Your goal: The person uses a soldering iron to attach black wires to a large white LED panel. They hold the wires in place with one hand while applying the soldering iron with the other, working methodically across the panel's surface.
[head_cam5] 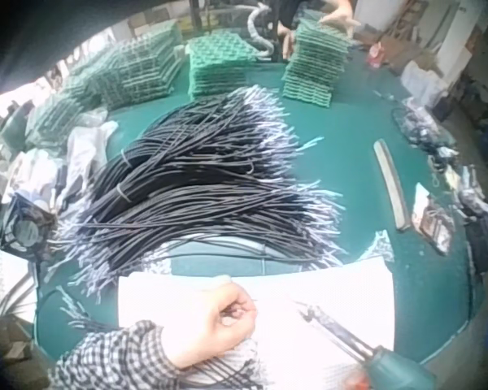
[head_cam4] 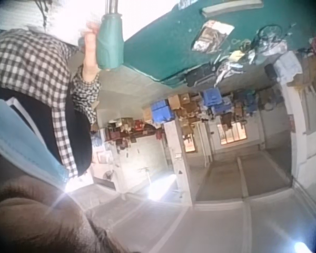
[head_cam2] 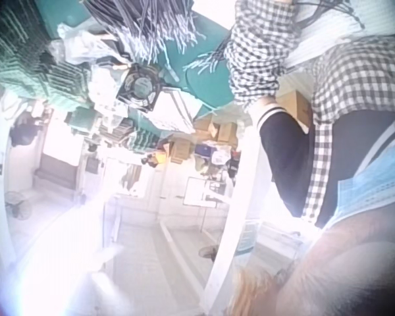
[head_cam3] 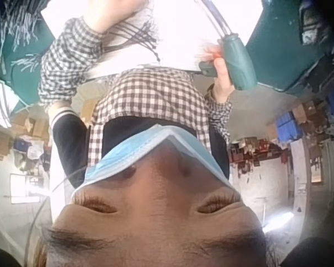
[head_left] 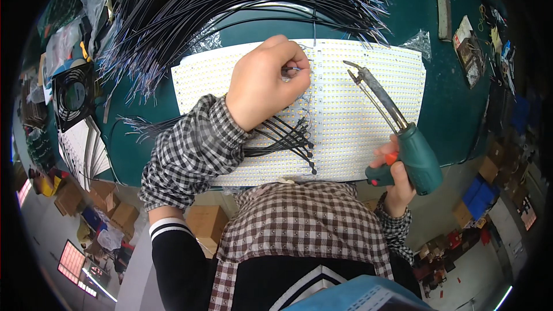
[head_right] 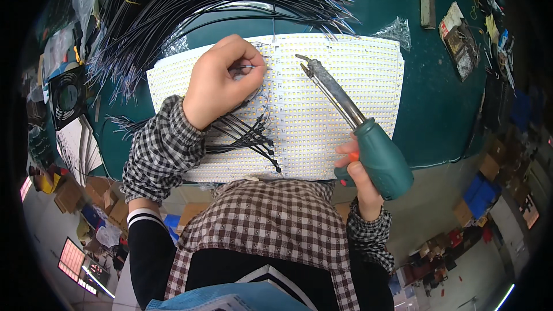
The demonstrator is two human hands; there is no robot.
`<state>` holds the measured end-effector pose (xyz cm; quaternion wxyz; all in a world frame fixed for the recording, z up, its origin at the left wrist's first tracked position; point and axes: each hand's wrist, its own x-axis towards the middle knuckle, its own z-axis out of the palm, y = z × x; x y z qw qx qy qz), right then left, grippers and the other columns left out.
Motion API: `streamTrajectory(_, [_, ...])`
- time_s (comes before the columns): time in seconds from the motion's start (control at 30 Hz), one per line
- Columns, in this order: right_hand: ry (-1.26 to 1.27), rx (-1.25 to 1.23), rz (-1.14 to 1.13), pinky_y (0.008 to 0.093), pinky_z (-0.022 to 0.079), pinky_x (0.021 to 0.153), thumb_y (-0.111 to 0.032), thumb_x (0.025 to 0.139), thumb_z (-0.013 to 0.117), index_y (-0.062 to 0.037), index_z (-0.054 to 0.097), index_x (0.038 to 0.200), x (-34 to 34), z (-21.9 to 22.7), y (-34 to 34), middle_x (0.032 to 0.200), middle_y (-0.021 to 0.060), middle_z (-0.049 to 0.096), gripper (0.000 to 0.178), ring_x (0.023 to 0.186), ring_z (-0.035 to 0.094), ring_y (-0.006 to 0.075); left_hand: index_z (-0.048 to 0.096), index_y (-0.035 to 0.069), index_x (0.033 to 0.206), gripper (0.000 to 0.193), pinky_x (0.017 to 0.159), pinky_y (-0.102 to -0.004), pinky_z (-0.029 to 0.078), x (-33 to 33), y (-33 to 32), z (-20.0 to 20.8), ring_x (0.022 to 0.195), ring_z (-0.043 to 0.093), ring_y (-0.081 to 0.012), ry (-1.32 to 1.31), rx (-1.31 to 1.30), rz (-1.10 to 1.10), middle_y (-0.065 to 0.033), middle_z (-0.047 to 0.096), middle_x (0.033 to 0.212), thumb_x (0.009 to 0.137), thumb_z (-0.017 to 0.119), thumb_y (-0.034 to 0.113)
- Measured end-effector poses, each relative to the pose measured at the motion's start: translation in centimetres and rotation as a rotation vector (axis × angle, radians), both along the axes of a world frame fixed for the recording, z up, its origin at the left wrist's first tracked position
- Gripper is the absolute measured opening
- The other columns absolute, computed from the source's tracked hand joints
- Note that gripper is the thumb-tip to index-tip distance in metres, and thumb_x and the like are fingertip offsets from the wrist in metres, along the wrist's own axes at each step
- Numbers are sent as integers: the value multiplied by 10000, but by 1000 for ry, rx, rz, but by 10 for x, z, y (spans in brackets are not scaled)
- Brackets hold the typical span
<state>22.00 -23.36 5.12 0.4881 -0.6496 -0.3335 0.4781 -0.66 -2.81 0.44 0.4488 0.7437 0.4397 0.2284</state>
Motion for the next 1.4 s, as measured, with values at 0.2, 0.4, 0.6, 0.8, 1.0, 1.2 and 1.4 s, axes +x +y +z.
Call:
streamTrajectory(0.2, [-8,-8,34,329,611,680,-318,972,651,119,516,1372,1,4,-2,1140,186,676,608,943,710,265,670,16,859,93,656,-291,538,3,-6,-1,718,654,-180,32,40,13,-73,633,840,810,742,51])
streamTrajectory(0.4, [-21,-79,70,335,596,706,-307,965,659,104,522,1373,-1,10,-3,1114,175,690,594,910,704,240,659,21,843,82,637,-306,537,5,-7,2,693,655,-215,106,117,-14,-85,637,827,799,724,44])
streamTrajectory(0.6, [-60,-141,119,358,561,762,-268,969,652,92,535,1365,-7,15,-3,1029,139,700,548,862,683,206,644,28,825,88,616,-313,532,6,-9,2,681,647,-218,85,127,-1,-83,632,815,789,723,36])
streamTrajectory(0.8, [-69,-189,159,355,541,818,-215,976,638,88,531,1371,-5,13,-5,1006,116,685,509,868,675,202,628,36,819,105,607,-311,529,5,-11,0,666,632,-212,59,170,9,-78,617,795,780,725,20])
streamTrajectory(1.0, [-101,-208,187,350,540,826,-188,977,636,88,536,1361,-2,9,-8,995,113,685,483,867,671,196,613,36,814,128,594,-313,517,6,-13,-1,656,621,-210,62,210,11,-77,606,788,766,727,4])
streamTrajectory(1.2, [-111,-185,87,320,582,796,-30,796,829,53,670,1150,-7,8,-2,905,89,749,397,828,718,161,592,52,809,153,585,-423,503,7,-13,-3,673,621,-331,38,203,10,-116,597,798,749,733,46])
streamTrajectory(1.4, [-185,-186,114,330,577,810,-30,793,826,42,691,1114,-6,1,-7,894,90,752,355,826,719,168,597,48,809,148,586,-388,504,7,-13,-2,667,618,-293,53,206,8,-102,597,794,752,732,30])
